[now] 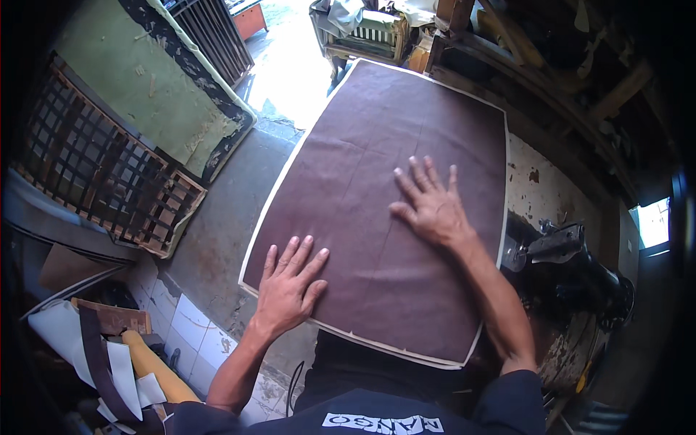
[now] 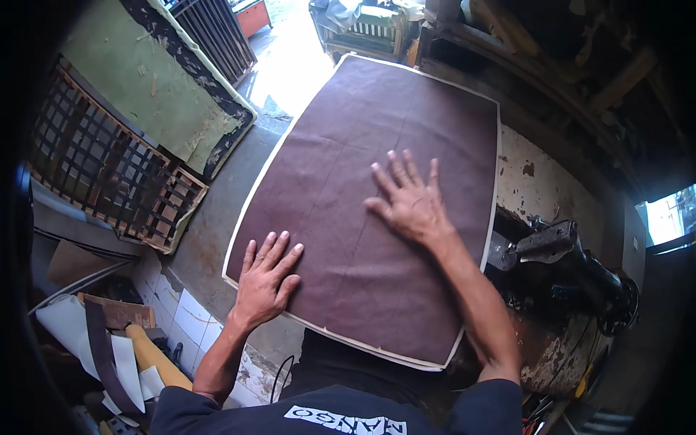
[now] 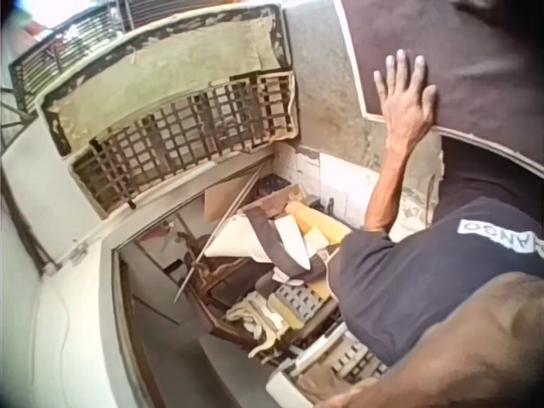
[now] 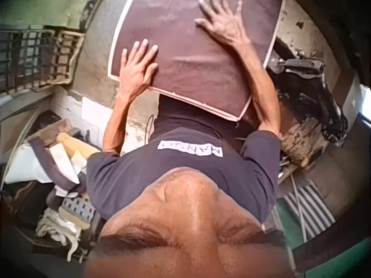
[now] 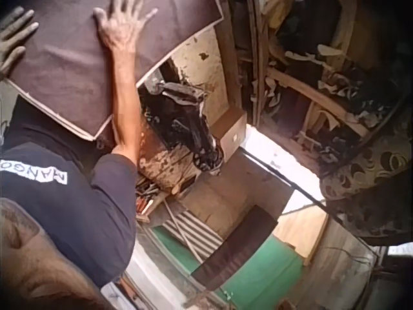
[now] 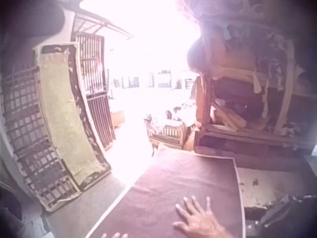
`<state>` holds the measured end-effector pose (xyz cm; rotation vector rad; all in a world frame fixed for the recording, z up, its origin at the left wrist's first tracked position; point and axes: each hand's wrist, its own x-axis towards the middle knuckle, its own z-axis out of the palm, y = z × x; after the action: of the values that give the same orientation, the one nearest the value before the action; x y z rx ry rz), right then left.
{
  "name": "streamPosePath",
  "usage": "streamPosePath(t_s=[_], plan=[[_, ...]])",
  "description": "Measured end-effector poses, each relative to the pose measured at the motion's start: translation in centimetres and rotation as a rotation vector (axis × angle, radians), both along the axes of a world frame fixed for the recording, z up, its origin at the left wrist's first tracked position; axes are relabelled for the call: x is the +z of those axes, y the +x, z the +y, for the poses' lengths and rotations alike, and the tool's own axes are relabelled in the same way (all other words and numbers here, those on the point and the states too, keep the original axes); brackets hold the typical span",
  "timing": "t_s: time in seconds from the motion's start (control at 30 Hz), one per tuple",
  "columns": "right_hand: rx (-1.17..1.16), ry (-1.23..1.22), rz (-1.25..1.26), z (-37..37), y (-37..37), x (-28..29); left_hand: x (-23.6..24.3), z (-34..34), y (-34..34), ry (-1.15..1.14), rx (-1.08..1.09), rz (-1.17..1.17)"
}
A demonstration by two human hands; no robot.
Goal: The person uses shears to trim a strip of white fabric from the edge of a brown upholstered panel, then positions the panel under a sewing machine to stitch a new border.
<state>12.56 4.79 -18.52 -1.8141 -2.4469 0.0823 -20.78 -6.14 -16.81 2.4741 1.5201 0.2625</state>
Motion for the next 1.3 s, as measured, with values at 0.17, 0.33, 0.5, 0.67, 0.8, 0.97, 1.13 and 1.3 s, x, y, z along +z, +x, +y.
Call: streamPosePath(t_s=[0.17, 0.33, 0.5, 0.67, 0.8, 0.97, 1.13, 1.3], plan=[[0.929, -0.306, 0.343, -20.3, -8.6, 2.0, 2.0, 2.4, 2.2, 0.064, 0.095, -0.275], [0.183, 0.098, 0.41, -18.3, -4.8, 5.2, 1.2, 6.3, 7.8, 0.141, -0.179, -0.488], [-0.34, 0.387, 0.605, -26.3, -1.3, 5.5, 8.6, 3.2, 11.5, -0.293, -0.155, 0.246], [-1.164, 0.461, 0.783, -36.7, -5.5, -0.1, 4.3, 6.1, 17.5, -0.301, -0.355, 0.052], [-1.081, -0.017, 1.584, -37.7, -6.8, -3.9, -1.3, 6.8, 24.3, 0.056, -0.621, -0.093], [-0.999, -0.138, 1.34, -41.1, -6.4, 0.2, -2.0, 8.7, 29.9, -0.01, -0.573, -0.013], [-1.001, -0.569, 1.403, -45.8, -5.8, 0.7, -2.3, 11.4, 34.9, 0.043, -0.564, -0.068], [-0.94, -0.704, 1.19, -45.2, -2.4, 1.1, -2.7, 11.2, 36.9, 0.032, -0.551, -0.051]])
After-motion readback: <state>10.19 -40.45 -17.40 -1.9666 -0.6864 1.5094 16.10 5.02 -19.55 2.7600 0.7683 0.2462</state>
